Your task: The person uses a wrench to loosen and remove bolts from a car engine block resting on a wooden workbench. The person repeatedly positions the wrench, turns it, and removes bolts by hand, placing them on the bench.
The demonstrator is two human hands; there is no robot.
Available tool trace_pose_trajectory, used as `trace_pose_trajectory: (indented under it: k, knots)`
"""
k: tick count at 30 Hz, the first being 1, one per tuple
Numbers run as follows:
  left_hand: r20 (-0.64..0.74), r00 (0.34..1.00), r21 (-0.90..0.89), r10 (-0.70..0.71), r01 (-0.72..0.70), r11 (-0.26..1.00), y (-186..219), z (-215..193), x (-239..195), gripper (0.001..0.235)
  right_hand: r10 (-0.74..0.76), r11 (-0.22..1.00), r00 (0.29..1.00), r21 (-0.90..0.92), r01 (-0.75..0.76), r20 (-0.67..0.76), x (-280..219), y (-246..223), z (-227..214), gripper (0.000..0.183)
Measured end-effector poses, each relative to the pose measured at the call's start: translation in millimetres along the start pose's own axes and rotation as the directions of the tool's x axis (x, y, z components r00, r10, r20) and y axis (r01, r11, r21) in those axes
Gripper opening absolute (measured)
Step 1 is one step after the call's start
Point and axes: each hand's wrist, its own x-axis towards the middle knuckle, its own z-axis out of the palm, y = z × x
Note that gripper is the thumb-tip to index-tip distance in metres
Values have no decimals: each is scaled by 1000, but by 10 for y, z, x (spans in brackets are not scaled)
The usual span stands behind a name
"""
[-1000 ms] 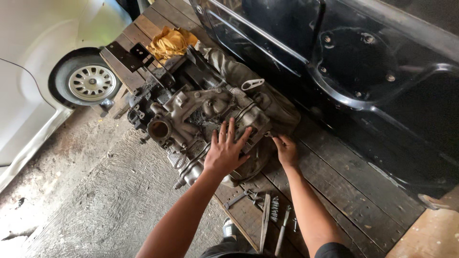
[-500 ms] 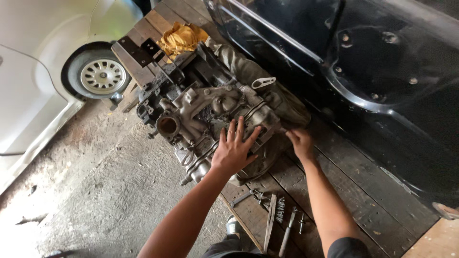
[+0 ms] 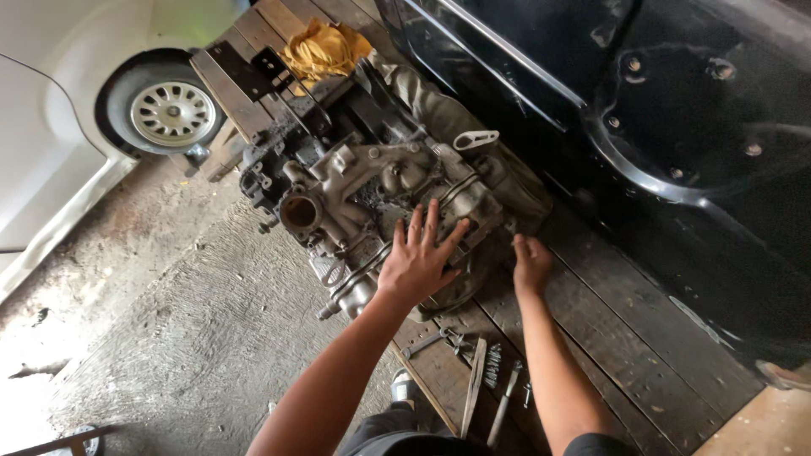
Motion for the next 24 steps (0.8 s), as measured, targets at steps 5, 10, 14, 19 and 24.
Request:
trace_pose_trajectory:
  k: [5, 10, 14, 19, 24]
  knots:
    - [-25, 1000, -5, -5, 5, 1000, 1, 15, 12, 91, 74, 973, 997, 220, -76, 17, -268, 131, 223, 35]
    - [39, 999, 10, -11, 11, 1000, 18, -3, 25, 90, 278, 889, 959, 364, -276, 47, -423, -18, 377, 33]
    - [100, 995, 29, -11, 8, 1000, 15, -28, 35, 87, 380, 787, 915, 474, -396, 134, -486, -288, 414, 29]
    - [104, 994, 34, -19, 16, 999, 21, -38, 30, 86, 371, 699, 905, 579, -420, 208, -532, -369, 536, 32]
    - [108, 994, 33, -20, 17, 999, 25, -48, 29, 87, 329, 786, 932, 503, -359, 152, -439, -64, 567, 31]
